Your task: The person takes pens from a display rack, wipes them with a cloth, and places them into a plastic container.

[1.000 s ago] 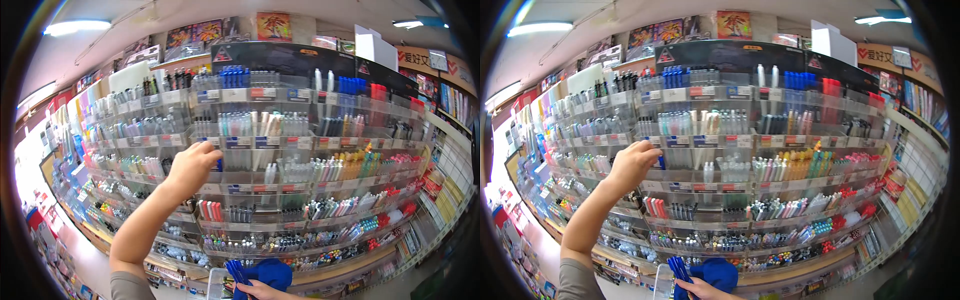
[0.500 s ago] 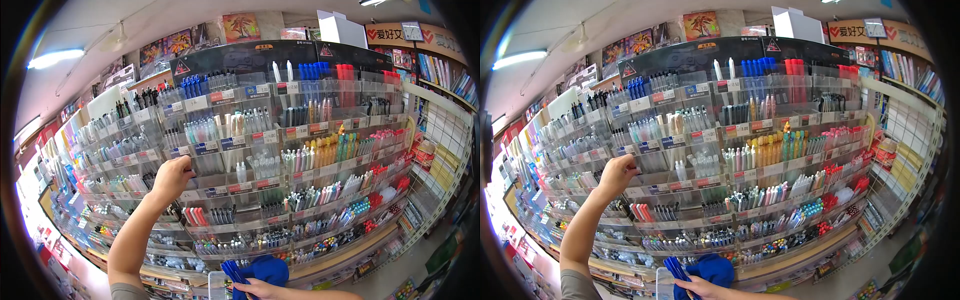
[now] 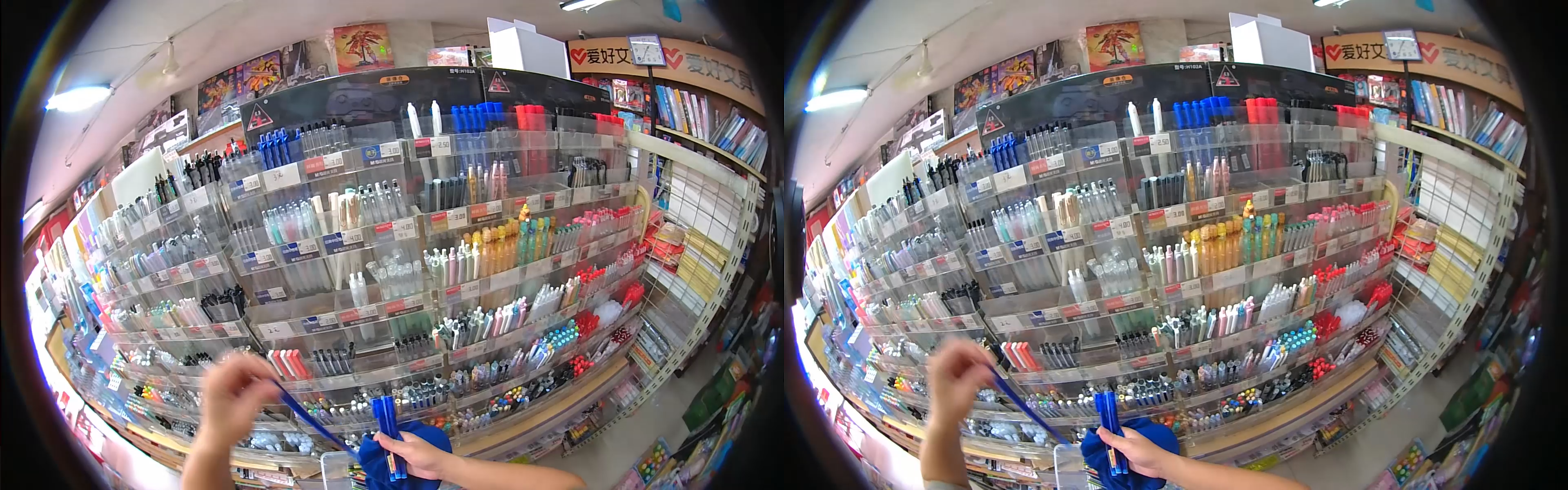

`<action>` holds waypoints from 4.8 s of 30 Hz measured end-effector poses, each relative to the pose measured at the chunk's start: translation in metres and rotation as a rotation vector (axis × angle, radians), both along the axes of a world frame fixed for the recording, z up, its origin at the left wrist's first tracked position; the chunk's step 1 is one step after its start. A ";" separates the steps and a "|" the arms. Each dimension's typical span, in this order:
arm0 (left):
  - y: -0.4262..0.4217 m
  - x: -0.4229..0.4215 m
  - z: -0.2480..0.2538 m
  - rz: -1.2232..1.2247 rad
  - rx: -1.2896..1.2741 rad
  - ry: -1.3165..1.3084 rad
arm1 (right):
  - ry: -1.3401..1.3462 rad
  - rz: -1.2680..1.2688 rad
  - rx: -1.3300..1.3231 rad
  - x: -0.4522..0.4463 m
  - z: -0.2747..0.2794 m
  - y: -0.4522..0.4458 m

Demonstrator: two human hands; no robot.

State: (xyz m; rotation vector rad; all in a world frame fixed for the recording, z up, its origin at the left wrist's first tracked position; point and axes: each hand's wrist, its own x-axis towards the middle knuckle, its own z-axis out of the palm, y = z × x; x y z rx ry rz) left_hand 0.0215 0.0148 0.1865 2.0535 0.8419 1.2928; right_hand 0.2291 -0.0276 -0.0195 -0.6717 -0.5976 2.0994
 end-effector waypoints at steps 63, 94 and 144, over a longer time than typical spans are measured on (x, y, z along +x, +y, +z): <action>-0.063 0.016 -0.207 -0.343 -1.080 -0.655 | -0.131 -0.302 0.409 0.034 0.055 0.006; -0.077 0.017 -0.229 -0.467 -1.163 -0.324 | -1.134 -0.186 1.719 -0.035 0.029 0.005; -0.055 -0.031 -0.194 -0.722 -1.209 -1.031 | 0.068 0.202 -0.163 -0.049 -0.021 -0.005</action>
